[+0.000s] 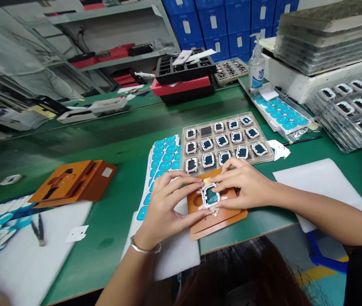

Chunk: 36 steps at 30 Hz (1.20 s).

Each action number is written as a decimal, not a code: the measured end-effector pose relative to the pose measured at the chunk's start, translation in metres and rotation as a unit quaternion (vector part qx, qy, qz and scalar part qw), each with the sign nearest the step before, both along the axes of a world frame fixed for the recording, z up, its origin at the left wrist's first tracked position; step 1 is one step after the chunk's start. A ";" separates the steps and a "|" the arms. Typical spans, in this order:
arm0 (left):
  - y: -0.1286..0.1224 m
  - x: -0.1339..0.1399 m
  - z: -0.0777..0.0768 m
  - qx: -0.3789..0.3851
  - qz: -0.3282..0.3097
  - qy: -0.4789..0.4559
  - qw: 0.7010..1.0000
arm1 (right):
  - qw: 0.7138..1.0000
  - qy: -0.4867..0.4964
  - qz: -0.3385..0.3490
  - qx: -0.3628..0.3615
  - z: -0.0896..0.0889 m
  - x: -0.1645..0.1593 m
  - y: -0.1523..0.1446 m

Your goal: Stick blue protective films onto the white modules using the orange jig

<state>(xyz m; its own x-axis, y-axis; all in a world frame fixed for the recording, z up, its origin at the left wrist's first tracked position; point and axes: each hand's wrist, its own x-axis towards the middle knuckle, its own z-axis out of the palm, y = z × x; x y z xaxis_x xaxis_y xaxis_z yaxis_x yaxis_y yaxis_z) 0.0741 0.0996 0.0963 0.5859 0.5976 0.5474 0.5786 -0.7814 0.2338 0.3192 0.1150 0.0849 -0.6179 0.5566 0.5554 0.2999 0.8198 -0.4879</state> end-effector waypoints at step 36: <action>-0.003 0.000 -0.003 0.179 -0.011 -0.021 0.984 | 0.884 0.219 0.117 -0.397 -0.006 -0.004 0.003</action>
<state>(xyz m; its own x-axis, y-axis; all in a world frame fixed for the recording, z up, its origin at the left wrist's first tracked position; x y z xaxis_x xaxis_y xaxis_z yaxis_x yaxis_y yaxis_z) 0.0744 0.0971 0.0931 0.5686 0.3501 0.7444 0.5565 -0.8301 -0.0346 0.3148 0.1177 0.0790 -0.5905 0.7633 0.2620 -0.1921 0.1823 -0.9643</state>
